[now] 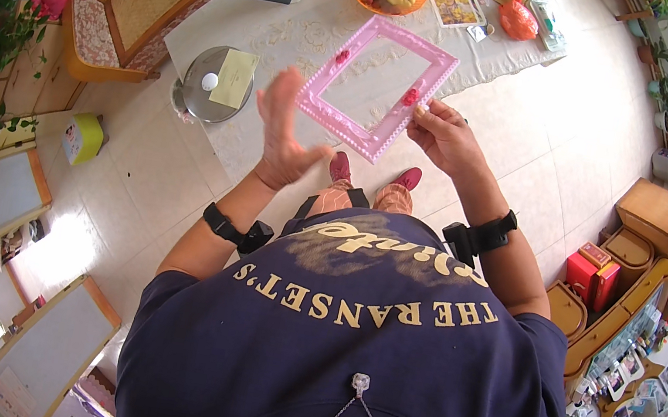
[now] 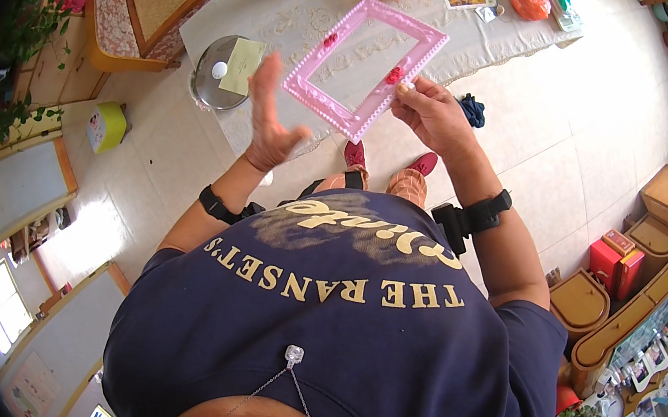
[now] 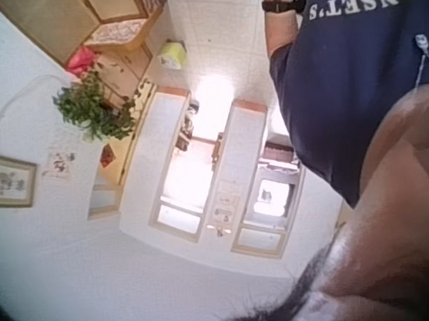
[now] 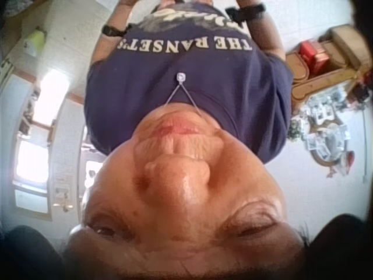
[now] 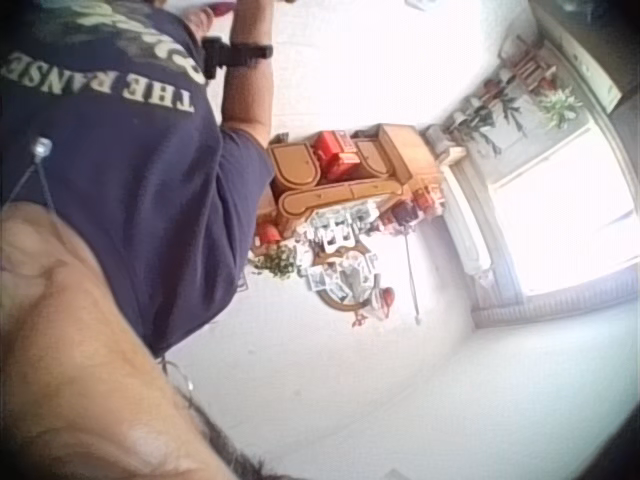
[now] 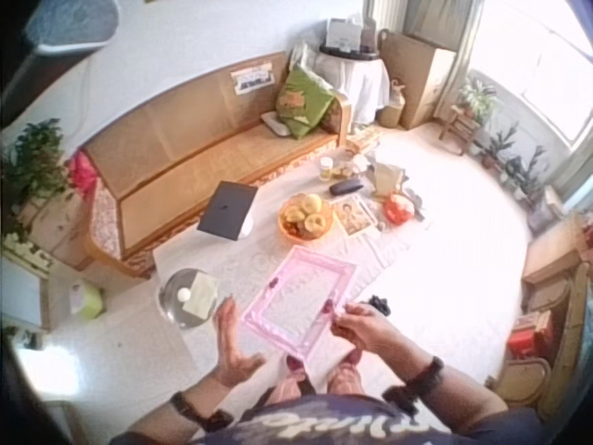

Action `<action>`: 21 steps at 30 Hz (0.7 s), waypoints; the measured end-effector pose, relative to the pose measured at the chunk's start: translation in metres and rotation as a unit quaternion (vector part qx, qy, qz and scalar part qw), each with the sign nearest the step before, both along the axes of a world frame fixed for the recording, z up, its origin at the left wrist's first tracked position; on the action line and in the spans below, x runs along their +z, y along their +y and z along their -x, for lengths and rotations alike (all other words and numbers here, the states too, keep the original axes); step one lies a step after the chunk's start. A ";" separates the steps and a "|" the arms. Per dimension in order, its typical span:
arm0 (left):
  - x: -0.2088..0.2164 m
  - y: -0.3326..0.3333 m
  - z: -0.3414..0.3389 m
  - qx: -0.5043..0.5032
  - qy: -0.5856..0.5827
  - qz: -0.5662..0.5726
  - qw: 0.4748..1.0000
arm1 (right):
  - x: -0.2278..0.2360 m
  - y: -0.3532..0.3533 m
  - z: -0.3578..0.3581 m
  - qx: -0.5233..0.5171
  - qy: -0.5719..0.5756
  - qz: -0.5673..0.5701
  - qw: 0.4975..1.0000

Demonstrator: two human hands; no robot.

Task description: The person picks up a pink photo frame, removes the backing, and places a photograph inside. They then reattach the backing and set the completed frame on a table among other photos and items.

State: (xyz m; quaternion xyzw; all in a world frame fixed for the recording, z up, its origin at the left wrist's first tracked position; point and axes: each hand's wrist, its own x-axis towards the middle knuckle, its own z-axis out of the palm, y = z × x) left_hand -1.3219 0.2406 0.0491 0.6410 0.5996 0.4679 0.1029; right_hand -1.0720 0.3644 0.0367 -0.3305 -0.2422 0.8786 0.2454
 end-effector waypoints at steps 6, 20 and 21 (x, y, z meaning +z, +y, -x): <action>-0.014 0.027 0.040 -0.074 -0.706 0.297 0.638 | -0.001 0.007 -0.017 0.138 0.008 -0.031 0.990; -0.022 0.011 0.012 -0.090 -0.673 0.303 0.669 | 0.002 0.030 -0.005 -0.019 -0.282 -0.324 0.903; -0.021 0.011 0.009 -0.092 -0.671 0.301 0.671 | 0.005 0.032 0.004 0.001 -0.329 -0.353 0.876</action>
